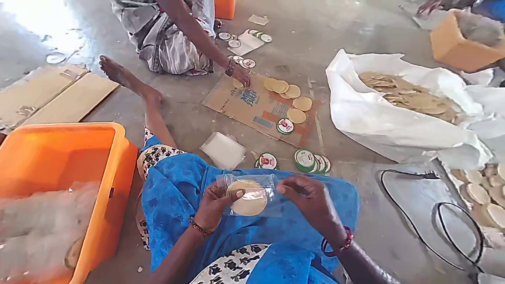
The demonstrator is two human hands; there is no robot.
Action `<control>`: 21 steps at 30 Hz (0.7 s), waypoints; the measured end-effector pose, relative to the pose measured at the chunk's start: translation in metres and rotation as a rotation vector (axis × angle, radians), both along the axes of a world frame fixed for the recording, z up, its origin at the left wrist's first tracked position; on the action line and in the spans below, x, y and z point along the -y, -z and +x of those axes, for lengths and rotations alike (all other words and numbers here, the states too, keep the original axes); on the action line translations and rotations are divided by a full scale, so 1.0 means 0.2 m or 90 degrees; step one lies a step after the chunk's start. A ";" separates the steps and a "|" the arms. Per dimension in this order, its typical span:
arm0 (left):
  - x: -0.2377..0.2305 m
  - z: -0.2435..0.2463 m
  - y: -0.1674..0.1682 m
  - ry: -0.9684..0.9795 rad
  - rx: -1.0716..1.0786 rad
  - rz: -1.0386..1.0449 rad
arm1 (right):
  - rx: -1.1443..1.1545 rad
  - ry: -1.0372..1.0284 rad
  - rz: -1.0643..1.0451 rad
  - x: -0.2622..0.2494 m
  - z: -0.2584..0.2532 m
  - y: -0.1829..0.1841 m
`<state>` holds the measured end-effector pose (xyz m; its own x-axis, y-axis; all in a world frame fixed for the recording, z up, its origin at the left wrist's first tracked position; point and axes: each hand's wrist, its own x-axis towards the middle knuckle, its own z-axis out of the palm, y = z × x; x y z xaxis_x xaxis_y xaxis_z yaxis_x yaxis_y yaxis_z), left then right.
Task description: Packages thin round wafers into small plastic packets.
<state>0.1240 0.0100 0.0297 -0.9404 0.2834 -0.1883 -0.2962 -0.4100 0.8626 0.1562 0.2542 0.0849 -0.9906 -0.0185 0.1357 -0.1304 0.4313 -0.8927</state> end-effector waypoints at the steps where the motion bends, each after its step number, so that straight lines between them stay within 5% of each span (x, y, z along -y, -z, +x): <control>1: -0.01 0.01 0.00 -0.009 -0.019 -0.016 | 0.002 0.002 0.004 0.02 0.01 0.02; 5: -0.03 0.04 0.00 -0.030 -0.105 -0.082 | 0.096 0.020 -0.105 0.09 0.01 0.04; 9: -0.04 0.06 0.02 -0.053 -0.211 -0.112 | 0.375 0.009 -0.520 0.11 -0.02 0.01; 13: -0.04 0.07 0.03 -0.069 -0.261 -0.174 | 0.451 0.094 -0.723 0.10 -0.04 0.03; 18: -0.03 0.06 0.05 -0.087 -0.238 -0.182 | 0.354 0.233 -0.699 0.07 -0.04 0.02; 21: -0.03 0.06 0.06 -0.091 -0.229 -0.167 | 0.314 0.144 -0.439 0.06 0.00 0.02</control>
